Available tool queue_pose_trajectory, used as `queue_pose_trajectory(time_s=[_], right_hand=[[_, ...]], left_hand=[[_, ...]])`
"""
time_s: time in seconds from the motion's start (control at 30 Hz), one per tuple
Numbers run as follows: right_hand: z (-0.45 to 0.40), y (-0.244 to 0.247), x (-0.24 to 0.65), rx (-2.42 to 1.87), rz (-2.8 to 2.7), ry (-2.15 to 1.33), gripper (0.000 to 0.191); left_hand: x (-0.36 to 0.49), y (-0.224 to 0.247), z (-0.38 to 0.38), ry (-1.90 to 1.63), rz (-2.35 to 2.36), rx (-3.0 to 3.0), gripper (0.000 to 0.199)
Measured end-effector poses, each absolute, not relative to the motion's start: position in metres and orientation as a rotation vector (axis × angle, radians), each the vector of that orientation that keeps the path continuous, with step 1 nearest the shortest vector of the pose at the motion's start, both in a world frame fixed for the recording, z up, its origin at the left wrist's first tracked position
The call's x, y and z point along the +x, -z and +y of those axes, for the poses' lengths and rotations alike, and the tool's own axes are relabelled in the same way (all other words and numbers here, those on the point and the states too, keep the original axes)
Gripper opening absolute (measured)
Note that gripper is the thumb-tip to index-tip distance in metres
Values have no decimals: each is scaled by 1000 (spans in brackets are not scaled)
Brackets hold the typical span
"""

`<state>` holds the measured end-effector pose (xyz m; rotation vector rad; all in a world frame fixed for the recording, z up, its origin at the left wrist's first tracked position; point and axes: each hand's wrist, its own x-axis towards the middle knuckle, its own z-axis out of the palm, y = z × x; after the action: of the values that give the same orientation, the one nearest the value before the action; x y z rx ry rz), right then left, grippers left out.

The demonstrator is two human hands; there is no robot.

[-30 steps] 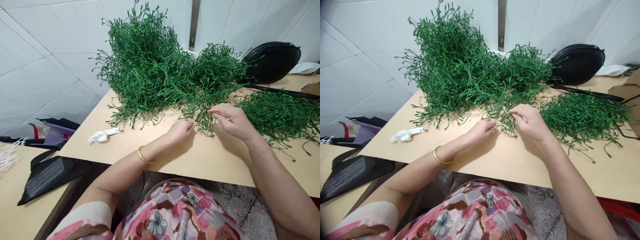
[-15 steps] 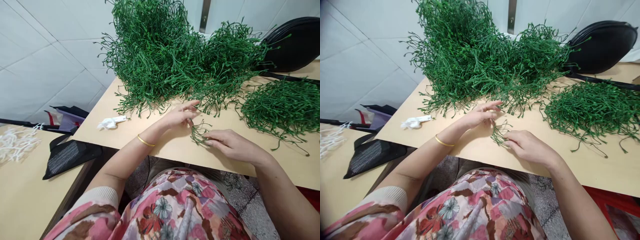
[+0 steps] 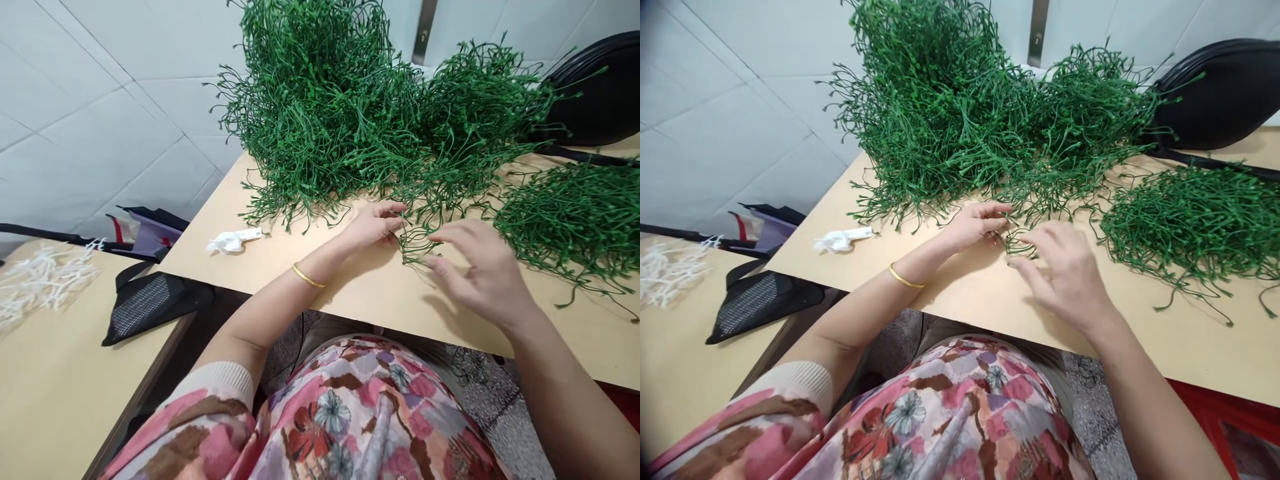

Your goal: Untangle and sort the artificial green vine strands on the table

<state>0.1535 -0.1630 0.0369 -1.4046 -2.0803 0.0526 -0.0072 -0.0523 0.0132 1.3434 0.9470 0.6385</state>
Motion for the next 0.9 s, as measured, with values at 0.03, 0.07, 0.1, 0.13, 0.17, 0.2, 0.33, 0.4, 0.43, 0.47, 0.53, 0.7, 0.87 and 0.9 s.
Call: queue_pose_trajectory(time_s=[0.03,0.07,0.1,0.13,0.17,0.2,0.33,0.4,0.43,0.47,0.53,0.7,0.87,0.9], right_hand=[[-162,-31,148,-1441,-2163,7,35],[-161,-25,143,-1495,-2238,50,42],[-159,-18,140,-1551,-2303,70,48],[-158,-11,138,-1601,-2349,70,50],[-156,-6,138,-1643,-2373,57,49],[-154,-1,140,-1674,-2376,37,45],[-144,0,157,-1674,-2202,-243,32],[-137,-6,166,-1584,-2005,-585,26],[-133,-10,170,-1531,-1888,-753,24],[-129,-14,173,-1482,-1771,-898,22],[-119,-24,178,-1396,-1565,-1098,21],[-97,-44,182,-1253,-1271,-1377,29],[-83,-39,177,-1292,-1263,-1268,25],[-82,-36,177,-1351,-1296,-1084,22]], left_hand=[[-6,-15,-53,-638,949,1370,41],[-6,-17,-54,-643,944,1415,43],[-7,-20,-56,-655,933,1478,45],[-9,-22,-57,-671,916,1555,47],[-12,-25,-59,-683,894,1641,48],[-15,-29,-61,-686,874,1731,49],[-30,-42,-70,-747,859,2066,41],[-35,-48,-73,-860,855,2218,33],[-35,-51,-74,-905,827,2296,30],[-34,-53,-74,-926,774,2375,27],[-30,-55,-73,-896,621,2514,24],[-9,-49,-66,-797,564,2517,19],[5,-37,-62,-803,701,1927,8],[5,-34,-62,-777,709,1770,8]])
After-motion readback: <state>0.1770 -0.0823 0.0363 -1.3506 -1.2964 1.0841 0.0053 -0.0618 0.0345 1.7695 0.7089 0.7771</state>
